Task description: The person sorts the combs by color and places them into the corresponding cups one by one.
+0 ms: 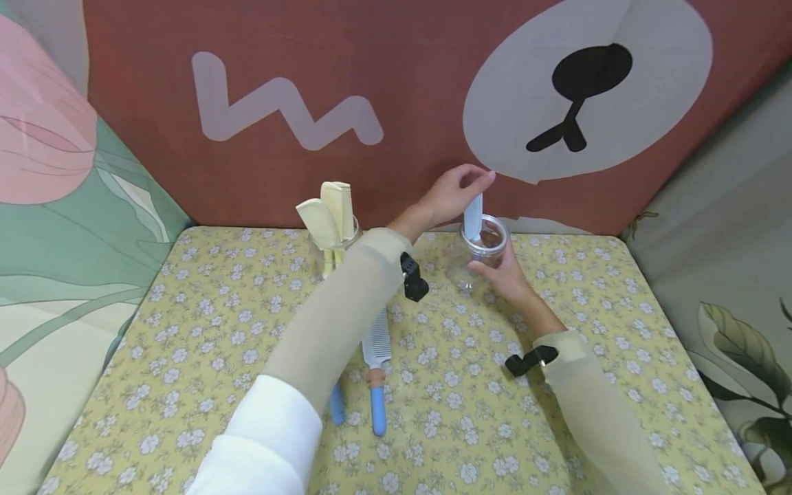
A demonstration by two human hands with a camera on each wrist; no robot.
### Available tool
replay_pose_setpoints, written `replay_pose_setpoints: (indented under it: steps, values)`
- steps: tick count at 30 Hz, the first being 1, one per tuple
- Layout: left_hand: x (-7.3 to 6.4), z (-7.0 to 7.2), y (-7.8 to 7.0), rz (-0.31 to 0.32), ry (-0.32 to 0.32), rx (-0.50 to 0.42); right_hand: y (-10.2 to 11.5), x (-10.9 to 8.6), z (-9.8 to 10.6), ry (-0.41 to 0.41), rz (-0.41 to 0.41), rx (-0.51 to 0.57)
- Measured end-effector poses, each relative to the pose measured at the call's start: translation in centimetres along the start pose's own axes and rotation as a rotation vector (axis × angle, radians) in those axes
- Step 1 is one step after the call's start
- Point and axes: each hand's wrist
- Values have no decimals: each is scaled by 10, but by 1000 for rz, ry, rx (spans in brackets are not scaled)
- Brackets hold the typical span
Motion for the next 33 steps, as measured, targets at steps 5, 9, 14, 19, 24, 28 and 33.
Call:
replay_pose_setpoints:
  steps: [5,9,14,19,24,28,33]
  values:
    - [-8,20,-1,26,3,51,-2,1,0,1,1,10]
    - [-17,33,-4,-1,22,118,-4,1,2,-1,3,11]
    - [-34,46,-6,-76,78,198,-3,1,2,-4,-2,11]
    - [-52,52,-6,-151,130,320,-3,1,4,-7,-5,11]
    - [-71,53,-8,-199,186,485,-3,1,4,-15,-12,7]
    - [-86,53,-7,-239,220,601,-3,2,4,-12,-10,-3]
    - [-104,53,-4,-277,267,738,-3,2,5,-11,-9,-10]
Point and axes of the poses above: each hand's wrist, its own x-axis towards the middle knuckle, its own z-axis out of the back of the hand, y = z × x, and after that the axes turned 4 degrees about y, right-handed
